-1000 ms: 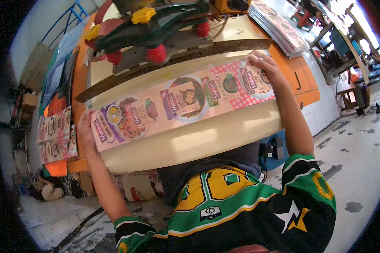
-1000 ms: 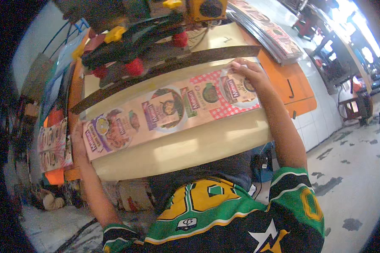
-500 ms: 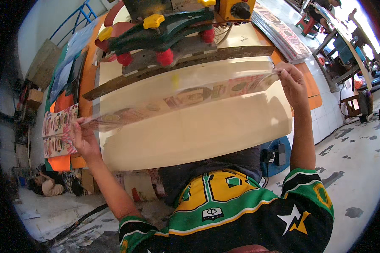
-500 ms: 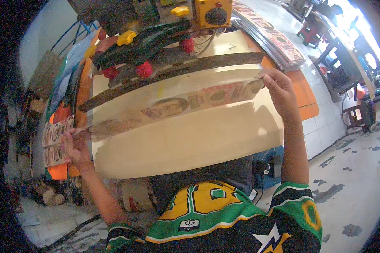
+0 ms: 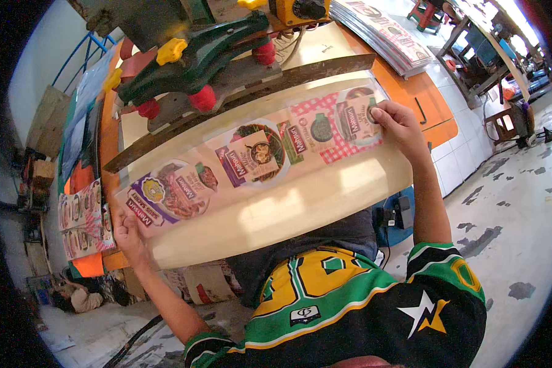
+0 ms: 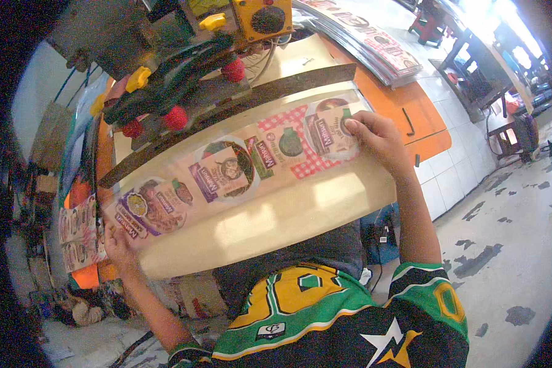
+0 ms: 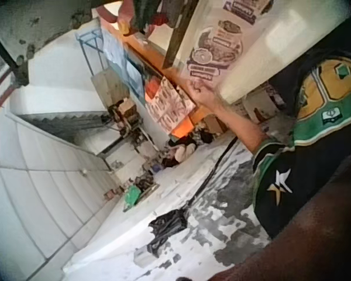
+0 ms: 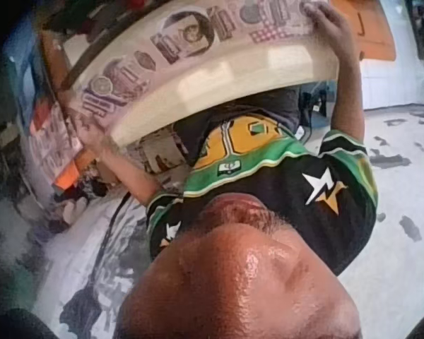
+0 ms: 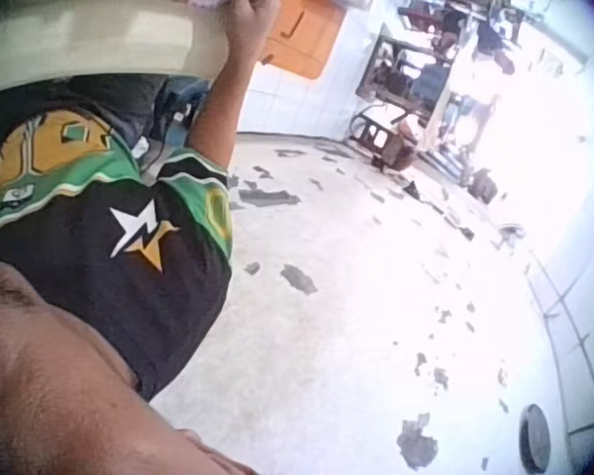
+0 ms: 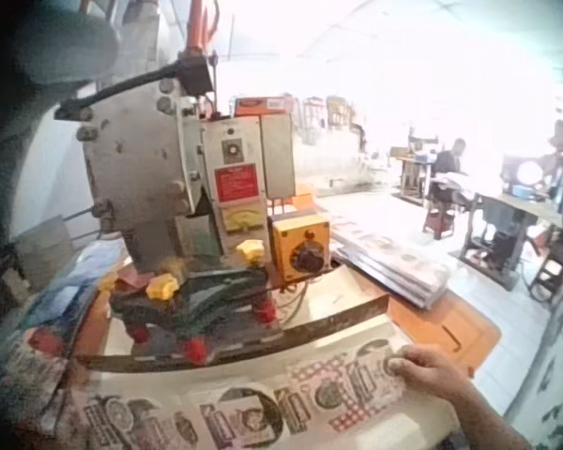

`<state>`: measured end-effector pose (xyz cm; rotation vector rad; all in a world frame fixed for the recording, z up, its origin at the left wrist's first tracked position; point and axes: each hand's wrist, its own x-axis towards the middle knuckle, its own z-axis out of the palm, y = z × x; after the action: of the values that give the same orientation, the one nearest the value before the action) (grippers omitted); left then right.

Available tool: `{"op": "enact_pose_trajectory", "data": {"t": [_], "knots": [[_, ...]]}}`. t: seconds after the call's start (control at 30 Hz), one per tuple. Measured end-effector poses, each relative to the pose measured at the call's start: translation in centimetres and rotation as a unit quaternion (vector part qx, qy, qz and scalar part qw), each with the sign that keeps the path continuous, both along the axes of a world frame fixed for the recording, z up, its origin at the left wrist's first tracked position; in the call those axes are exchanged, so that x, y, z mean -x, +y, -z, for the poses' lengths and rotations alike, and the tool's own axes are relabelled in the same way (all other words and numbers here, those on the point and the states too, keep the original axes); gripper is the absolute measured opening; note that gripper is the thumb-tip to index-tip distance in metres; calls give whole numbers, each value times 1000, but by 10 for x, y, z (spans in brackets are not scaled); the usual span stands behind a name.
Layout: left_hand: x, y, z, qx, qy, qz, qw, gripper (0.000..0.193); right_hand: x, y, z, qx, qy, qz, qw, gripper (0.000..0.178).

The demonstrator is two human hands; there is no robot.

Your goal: The person aligns, folds, and creases printed plastic packaging sheets by hand, then stacks them onto a pile.

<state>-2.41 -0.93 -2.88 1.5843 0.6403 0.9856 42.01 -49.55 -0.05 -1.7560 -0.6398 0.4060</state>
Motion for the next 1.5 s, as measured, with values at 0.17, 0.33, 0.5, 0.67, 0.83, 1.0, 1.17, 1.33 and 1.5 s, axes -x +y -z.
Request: {"op": "enact_pose_trajectory", "data": {"t": [0.17, 0.33, 0.5, 0.67, 0.83, 1.0, 1.17, 1.33, 1.5], "knots": [[-36, -33, -40, -110, 193, 1, 975, 48, 24, 17, -17, 131, -56, 97, 985, 29], [-58, -20, -42, -163, 331, 13, 929, 37, 21, 41, -20, 235, -176, 107, 950, 31], [-89, 6, -33, -249, 344, 7, 905, 36, 1, 54, -15, 242, -242, 115, 933, 28], [-97, 18, -19, -184, 307, 10, 934, 37, -17, 58, 1, 273, -303, 121, 905, 28], [-96, 17, -19, -149, 273, 9, 950, 38, -20, 56, 3, 271, -283, 122, 912, 29], [-95, 13, -24, -146, 305, -6, 941, 37, -17, 58, 0, 286, -280, 132, 907, 26], [-95, 22, -15, -167, 280, 12, 945, 36, -17, 59, -1, 288, -273, 146, 906, 26], [-87, 26, -15, -196, 296, 16, 935, 36, -12, 65, -6, 272, -267, 142, 914, 27], [-96, 14, -25, -190, 327, -15, 926, 36, -14, 63, -1, 245, -246, 153, 925, 28]]}}
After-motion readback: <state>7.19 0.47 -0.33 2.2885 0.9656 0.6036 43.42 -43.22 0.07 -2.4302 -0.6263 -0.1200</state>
